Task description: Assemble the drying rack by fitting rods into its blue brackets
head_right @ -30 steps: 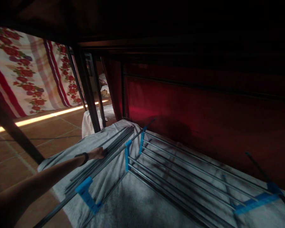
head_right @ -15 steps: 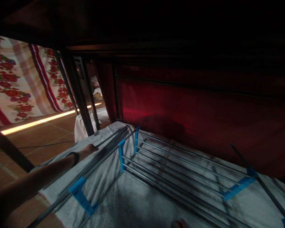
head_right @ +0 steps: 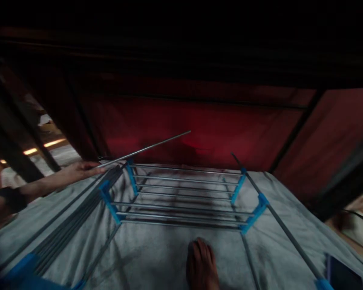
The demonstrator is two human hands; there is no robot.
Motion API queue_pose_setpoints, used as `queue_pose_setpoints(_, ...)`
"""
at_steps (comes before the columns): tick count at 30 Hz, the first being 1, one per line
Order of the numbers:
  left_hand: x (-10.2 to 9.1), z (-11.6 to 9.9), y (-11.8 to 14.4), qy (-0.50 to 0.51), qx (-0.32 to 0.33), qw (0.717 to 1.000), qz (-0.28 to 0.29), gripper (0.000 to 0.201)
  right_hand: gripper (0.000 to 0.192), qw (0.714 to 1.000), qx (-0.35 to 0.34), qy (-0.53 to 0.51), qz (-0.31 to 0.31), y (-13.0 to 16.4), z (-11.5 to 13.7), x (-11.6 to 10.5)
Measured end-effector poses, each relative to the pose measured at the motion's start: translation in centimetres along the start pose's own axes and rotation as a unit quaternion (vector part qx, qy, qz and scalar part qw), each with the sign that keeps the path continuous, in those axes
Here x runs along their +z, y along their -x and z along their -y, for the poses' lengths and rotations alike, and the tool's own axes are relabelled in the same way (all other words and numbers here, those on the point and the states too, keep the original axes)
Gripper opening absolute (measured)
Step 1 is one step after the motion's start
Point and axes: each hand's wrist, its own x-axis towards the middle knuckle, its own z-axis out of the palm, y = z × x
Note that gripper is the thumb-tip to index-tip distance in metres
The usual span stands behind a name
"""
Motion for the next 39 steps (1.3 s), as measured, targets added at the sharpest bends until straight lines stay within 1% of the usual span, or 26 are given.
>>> queue_pose_setpoints(1, 0.4, -1.4, -0.7, -0.005, 0.007, 0.999, 0.044, 0.069, 0.040, 1.000, -0.012, 0.018, 0.010, -0.4, 0.5, -0.5)
queue_pose_setpoints(2, 0.9, -2.7, -1.4, -0.009, 0.016, 0.997, 0.074, 0.067, 0.039, 0.999, -0.008, 0.027, 0.017, -0.9, 0.9, -0.9)
queue_pose_setpoints(5, 3.6, -6.6, -3.0, -0.028, 0.051, 0.984, 0.171, 0.059, 0.041, 0.996, 0.070, 0.017, 0.043, -2.0, 1.7, -2.0)
queue_pose_setpoints(6, 4.8, -7.9, -3.4, -0.041, 0.073, 0.978, 0.189, 0.057, 0.042, 0.994, 0.096, 0.010, 0.054, -2.2, 1.8, -2.3)
queue_pose_setpoints(8, 7.4, -10.1, -3.6, -0.074, 0.129, 0.965, 0.215, 0.052, 0.044, 0.990, 0.122, -0.003, 0.067, -2.5, 1.9, -2.7)
queue_pose_setpoints(11, 10.9, -12.7, -3.3, -0.105, 0.191, 0.939, 0.266, 0.045, 0.045, 0.990, 0.127, -0.011, 0.062, -2.5, 1.7, -2.9)
queue_pose_setpoints(13, 12.6, -13.7, -3.1, -0.114, 0.206, 0.931, 0.279, 0.044, 0.045, 0.990, 0.130, -0.015, 0.060, -2.4, 1.7, -2.9)
queue_pose_setpoints(15, 13.6, -14.1, -3.2, -0.117, 0.206, 0.931, 0.278, 0.043, 0.044, 0.989, 0.135, -0.021, 0.059, -2.4, 1.6, -3.0)
queue_pose_setpoints(17, 13.8, -14.2, -3.7, -0.112, 0.195, 0.929, 0.293, 0.046, 0.042, 0.988, 0.139, -0.028, 0.055, -2.4, 1.6, -3.0)
queue_pose_setpoints(20, 13.3, -14.0, -5.0, -0.100, 0.186, 0.924, 0.319, 0.056, 0.041, 0.988, 0.142, -0.038, 0.054, -2.5, 1.6, -3.1)
queue_pose_setpoints(22, 12.8, -14.2, -5.8, -0.110, 0.190, 0.928, 0.300, 0.059, 0.042, 0.987, 0.146, -0.043, 0.054, -2.5, 1.6, -3.2)
queue_pose_setpoints(24, 12.7, -14.9, -6.2, -0.130, 0.195, 0.939, 0.250, 0.057, 0.042, 0.986, 0.148, -0.048, 0.056, -2.5, 1.6, -3.3)
queue_pose_setpoints(26, 13.1, -16.1, -6.4, -0.141, 0.208, 0.945, 0.209, 0.053, 0.042, 0.985, 0.150, -0.051, 0.060, -2.5, 1.7, -3.4)
queue_pose_setpoints(28, 14.2, -17.7, -6.4, -0.136, 0.223, 0.946, 0.190, 0.049, 0.041, 0.984, 0.156, -0.051, 0.064, -2.6, 1.8, -3.4)
queue_pose_setpoints(30, 15.8, -19.4, -6.2, -0.123, 0.239, 0.948, 0.171, 0.048, 0.041, 0.983, 0.162, -0.048, 0.066, -2.6, 1.8, -3.5)
queue_pose_setpoints(31, 16.8, -20.1, -6.0, -0.110, 0.249, 0.950, 0.150, 0.049, 0.041, 0.983, 0.163, -0.046, 0.068, -2.6, 1.8, -3.5)
queue_pose_setpoints(33, 18.9, -21.1, -5.2, -0.072, 0.274, 0.953, 0.105, 0.050, 0.042, 0.983, 0.160, -0.044, 0.074, -2.5, 1.8, -3.5)
queue_pose_setpoints(34, 20.0, -21.3, -4.6, -0.049, 0.285, 0.954, 0.084, 0.049, 0.043, 0.983, 0.157, -0.046, 0.078, -2.5, 1.7, -3.5)
queue_pose_setpoints(36, 22.1, -20.8, -2.8, -0.005, 0.310, 0.947, 0.078, 0.046, 0.043, 0.983, 0.155, -0.052, 0.080, -2.3, 1.6, -3.3)
queue_pose_setpoints(38, 24.2, -19.2, -0.6, 0.035, 0.333, 0.939, 0.081, 0.042, 0.042, 0.982, 0.161, -0.066, 0.073, -2.0, 1.3, -3.0)
queue_pose_setpoints(39, 25.3, -18.0, 0.7, 0.050, 0.337, 0.938, 0.072, 0.040, 0.042, 0.981, 0.165, -0.078, 0.068, -1.8, 1.1, -2.7)
